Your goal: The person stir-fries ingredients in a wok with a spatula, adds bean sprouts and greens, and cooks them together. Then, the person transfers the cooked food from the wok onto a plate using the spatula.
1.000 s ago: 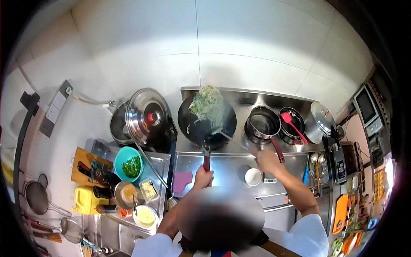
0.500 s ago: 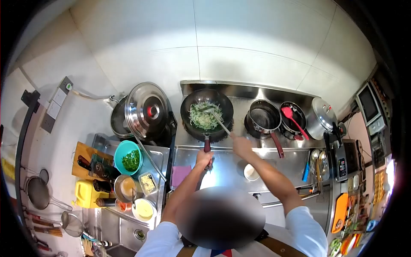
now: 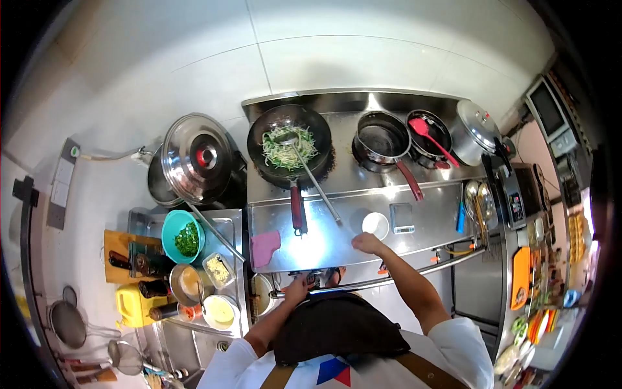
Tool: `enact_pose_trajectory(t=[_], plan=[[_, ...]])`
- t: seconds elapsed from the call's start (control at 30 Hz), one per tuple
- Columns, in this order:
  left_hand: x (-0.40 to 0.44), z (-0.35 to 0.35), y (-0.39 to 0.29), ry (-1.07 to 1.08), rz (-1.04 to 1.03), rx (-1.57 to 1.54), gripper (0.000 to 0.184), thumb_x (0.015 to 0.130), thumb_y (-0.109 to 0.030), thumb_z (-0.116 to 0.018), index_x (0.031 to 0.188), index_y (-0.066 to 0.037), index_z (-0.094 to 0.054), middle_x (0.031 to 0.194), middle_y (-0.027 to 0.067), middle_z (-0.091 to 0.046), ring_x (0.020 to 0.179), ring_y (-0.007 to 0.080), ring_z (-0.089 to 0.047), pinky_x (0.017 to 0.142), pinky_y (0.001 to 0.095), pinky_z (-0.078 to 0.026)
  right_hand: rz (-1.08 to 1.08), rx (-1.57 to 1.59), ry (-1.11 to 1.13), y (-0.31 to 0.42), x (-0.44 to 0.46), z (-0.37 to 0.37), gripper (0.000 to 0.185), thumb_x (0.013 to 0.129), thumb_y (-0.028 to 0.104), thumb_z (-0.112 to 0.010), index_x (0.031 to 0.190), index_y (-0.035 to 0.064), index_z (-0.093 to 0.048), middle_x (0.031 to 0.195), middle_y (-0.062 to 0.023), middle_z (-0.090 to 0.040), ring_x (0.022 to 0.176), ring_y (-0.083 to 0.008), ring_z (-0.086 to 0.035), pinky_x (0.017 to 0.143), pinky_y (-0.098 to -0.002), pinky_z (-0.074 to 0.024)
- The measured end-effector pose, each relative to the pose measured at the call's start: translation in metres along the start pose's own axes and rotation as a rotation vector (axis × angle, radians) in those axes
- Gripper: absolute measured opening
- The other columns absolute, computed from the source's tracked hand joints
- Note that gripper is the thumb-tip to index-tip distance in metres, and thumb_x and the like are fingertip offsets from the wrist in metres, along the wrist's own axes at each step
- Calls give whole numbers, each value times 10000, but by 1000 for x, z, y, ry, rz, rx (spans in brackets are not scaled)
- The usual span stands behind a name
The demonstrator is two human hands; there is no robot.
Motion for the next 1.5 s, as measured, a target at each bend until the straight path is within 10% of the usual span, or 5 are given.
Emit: enact_pose_trajectory(t=[0.27,0.47,0.83,1.1,1.5], plan=[[21,-49,24,344,-161,291,507,800,-297,-740,1209,-29,-609,1134,222,-671,1036,399,-656,902,491,-526,-203,-216,-531,-19,-36,-18,458,866,258,-610,1263,31,-602,1200,-245,-646,1069,-434,-625,947,-475,-503],[17,-44,1,277,-294,406,298,866,-140,-559,1103,34,-609,1082,256,-683,1012,402,-674,828,503,-555,-327,157,-437,-13,-137,-95,483,870,291,-601,1262,11,-632,866,-195,-723,779,-332,-710,757,-404,-561],[40,-30,-21,435,-541,845,237,851,-242,-624,965,-42,-680,991,215,-702,945,402,-680,839,508,-541,-1579,1598,-408,-100,-489,-435,148,972,199,-521,1002,85,-610,964,-128,-712,681,-280,-696,561,-459,-582],[33,-76,-78,462,-380,1083,242,879,-241,-649,975,-22,-687,982,200,-718,913,372,-697,799,488,-553,-1331,1887,-926,-119,-536,-460,219,937,187,-539,1061,45,-649,960,-131,-725,774,-302,-719,623,-474,-601],[-7,-442,-362,756,-614,759,338,847,-326,-718,1034,-46,-697,965,150,-737,881,303,-707,768,420,-560,-1170,2031,-1588,-216,-742,-444,267,936,120,-538,1159,22,-648,940,-130,-704,715,-237,-696,587,-370,-576]])
Point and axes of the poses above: each hand's wrist, its own x-axis towards the middle knuckle, its own z-axis out of the back of the hand, y = z × x, the point moved 3 cm from there along x, towards the middle knuckle
